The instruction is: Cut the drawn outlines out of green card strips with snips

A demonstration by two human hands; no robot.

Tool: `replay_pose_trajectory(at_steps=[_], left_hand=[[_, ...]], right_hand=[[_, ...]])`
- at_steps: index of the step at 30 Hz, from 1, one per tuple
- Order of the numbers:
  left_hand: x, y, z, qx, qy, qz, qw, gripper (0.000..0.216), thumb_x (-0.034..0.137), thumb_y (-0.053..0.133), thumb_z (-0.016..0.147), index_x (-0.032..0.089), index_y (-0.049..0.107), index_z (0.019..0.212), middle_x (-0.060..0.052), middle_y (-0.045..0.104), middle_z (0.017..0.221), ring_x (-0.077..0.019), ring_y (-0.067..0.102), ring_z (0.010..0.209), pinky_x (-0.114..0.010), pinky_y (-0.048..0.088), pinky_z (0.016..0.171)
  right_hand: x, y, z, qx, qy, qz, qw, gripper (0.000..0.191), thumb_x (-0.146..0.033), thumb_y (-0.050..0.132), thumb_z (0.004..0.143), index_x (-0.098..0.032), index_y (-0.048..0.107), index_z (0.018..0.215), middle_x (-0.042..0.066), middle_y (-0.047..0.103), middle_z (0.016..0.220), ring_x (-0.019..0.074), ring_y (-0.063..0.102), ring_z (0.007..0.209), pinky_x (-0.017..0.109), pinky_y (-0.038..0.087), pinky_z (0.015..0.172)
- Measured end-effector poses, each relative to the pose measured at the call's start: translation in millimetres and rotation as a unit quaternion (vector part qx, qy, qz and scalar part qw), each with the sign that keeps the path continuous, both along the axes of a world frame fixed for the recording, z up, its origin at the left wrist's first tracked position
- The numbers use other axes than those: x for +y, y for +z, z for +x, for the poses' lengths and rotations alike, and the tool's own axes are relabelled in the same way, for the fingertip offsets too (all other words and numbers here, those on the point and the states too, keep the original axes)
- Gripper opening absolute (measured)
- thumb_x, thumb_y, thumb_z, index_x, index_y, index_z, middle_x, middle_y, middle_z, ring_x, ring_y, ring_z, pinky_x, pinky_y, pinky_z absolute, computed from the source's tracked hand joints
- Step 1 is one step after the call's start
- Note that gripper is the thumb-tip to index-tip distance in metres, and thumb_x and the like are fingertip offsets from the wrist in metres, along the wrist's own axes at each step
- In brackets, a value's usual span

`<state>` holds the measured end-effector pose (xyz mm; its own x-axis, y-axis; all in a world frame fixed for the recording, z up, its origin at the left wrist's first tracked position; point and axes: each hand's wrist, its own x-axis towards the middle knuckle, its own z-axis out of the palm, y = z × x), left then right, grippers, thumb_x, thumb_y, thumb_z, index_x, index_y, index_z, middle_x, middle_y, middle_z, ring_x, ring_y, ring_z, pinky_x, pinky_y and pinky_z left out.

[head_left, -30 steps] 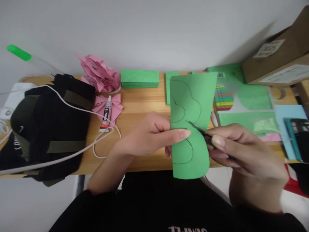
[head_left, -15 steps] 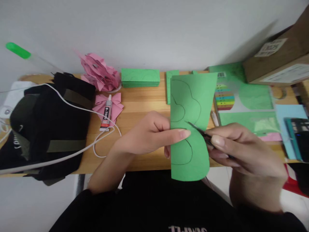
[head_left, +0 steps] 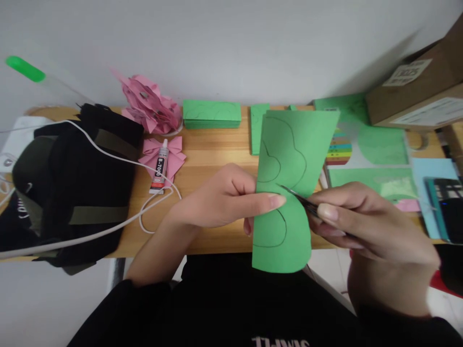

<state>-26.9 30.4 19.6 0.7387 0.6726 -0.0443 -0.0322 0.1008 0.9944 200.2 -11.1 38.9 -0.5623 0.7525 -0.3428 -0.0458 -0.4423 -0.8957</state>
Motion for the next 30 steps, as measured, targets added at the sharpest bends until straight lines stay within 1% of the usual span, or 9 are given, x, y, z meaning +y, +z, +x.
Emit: replay_pose_trajectory(at_steps=[5,8,10,13,16,20,24,27,30], left_hand=[[0.4,-0.7,-0.5,0.004,-0.006,-0.005,1.0,0.034,0.029,0.059,0.088,0.016,0.061,0.057,-0.003,0.067,0.056,-0.0152,0.068,0.059,-0.028,0.06,0.066],[1.1,-0.6,-1.1,0.005,-0.014,-0.007,1.0,0.034,0.031,0.06,0.087,0.017,0.06,0.056,-0.004,0.066,0.055,-0.0184,0.071,0.066,-0.028,0.06,0.066],[1.1,-0.7,-1.5,0.005,-0.019,-0.009,1.0,0.035,0.032,0.06,0.087,0.017,0.059,0.056,-0.004,0.065,0.055,-0.0195,0.072,0.068,-0.028,0.059,0.063],[0.5,-1.2,-2.1,0.003,-0.02,-0.014,1.0,0.035,0.031,0.06,0.087,0.018,0.058,0.055,-0.003,0.065,0.054,-0.0179,0.07,0.063,-0.025,0.057,0.058],[-0.2,-1.3,-2.8,-0.003,-0.019,-0.018,1.0,0.035,0.031,0.061,0.087,0.017,0.058,0.055,-0.003,0.064,0.053,-0.0179,0.07,0.064,-0.025,0.057,0.059],[-0.7,-0.4,-3.7,-0.009,-0.012,-0.017,1.0,0.034,0.029,0.06,0.086,0.017,0.059,0.055,-0.004,0.065,0.054,-0.0189,0.071,0.066,-0.028,0.058,0.063],[-1.0,-0.7,-3.8,-0.018,-0.002,0.006,1.0,0.034,0.028,0.06,0.086,0.016,0.06,0.054,-0.005,0.066,0.055,-0.0192,0.07,0.067,-0.029,0.057,0.064],[-1.1,-1.4,-3.8,-0.017,-0.004,0.013,1.0,0.035,0.027,0.06,0.086,0.016,0.06,0.053,-0.006,0.067,0.055,-0.0181,0.07,0.065,-0.028,0.056,0.062],[-1.2,-1.4,-5.1,-0.017,-0.005,0.021,1.0,0.036,0.029,0.06,0.087,0.016,0.06,0.053,-0.007,0.068,0.057,-0.0182,0.07,0.065,-0.028,0.057,0.062]], right_hand=[[-0.7,-1.9,0.9,0.011,0.003,-0.01,1.0,0.049,-0.038,0.064,0.093,-0.015,0.044,0.054,-0.008,0.027,0.052,0.0017,0.018,0.042,0.013,0.013,0.033],[-0.9,-1.4,0.4,0.013,0.007,-0.018,1.0,0.05,-0.038,0.065,0.093,-0.015,0.043,0.054,-0.008,0.027,0.052,0.0014,0.018,0.042,0.013,0.012,0.033],[-0.6,-1.0,-0.3,0.02,0.011,-0.029,0.999,0.049,-0.038,0.065,0.092,-0.015,0.043,0.055,-0.008,0.027,0.052,0.0012,0.017,0.042,0.013,0.011,0.033],[0.8,-1.3,-1.6,0.033,0.014,-0.05,0.998,0.049,-0.038,0.066,0.092,-0.015,0.045,0.054,-0.008,0.027,0.053,0.0011,0.017,0.041,0.013,0.01,0.032],[2.9,-1.8,-2.8,0.054,0.016,-0.068,0.996,0.043,-0.037,0.066,0.092,-0.015,0.053,0.057,-0.009,0.027,0.052,0.0015,0.017,0.04,0.014,0.009,0.032],[3.4,-0.6,-4.7,0.082,0.02,-0.085,0.993,0.032,-0.037,0.068,0.09,-0.017,0.064,0.065,-0.009,0.028,0.051,0.0019,0.017,0.038,0.013,0.011,0.03],[1.1,0.6,-5.8,0.069,0.017,-0.081,0.994,0.035,-0.037,0.069,0.089,-0.017,0.064,0.061,-0.008,0.031,0.051,0.002,0.019,0.038,0.014,0.011,0.03],[1.0,-0.2,-5.3,0.061,0.016,-0.082,0.995,0.034,-0.039,0.069,0.089,-0.017,0.065,0.063,-0.008,0.032,0.049,0.0021,0.019,0.036,0.015,0.011,0.03],[2.4,-0.8,-4.9,0.051,0.022,-0.084,0.995,0.035,-0.039,0.069,0.088,-0.017,0.062,0.062,-0.009,0.035,0.048,0.002,0.018,0.034,0.017,0.01,0.03]])
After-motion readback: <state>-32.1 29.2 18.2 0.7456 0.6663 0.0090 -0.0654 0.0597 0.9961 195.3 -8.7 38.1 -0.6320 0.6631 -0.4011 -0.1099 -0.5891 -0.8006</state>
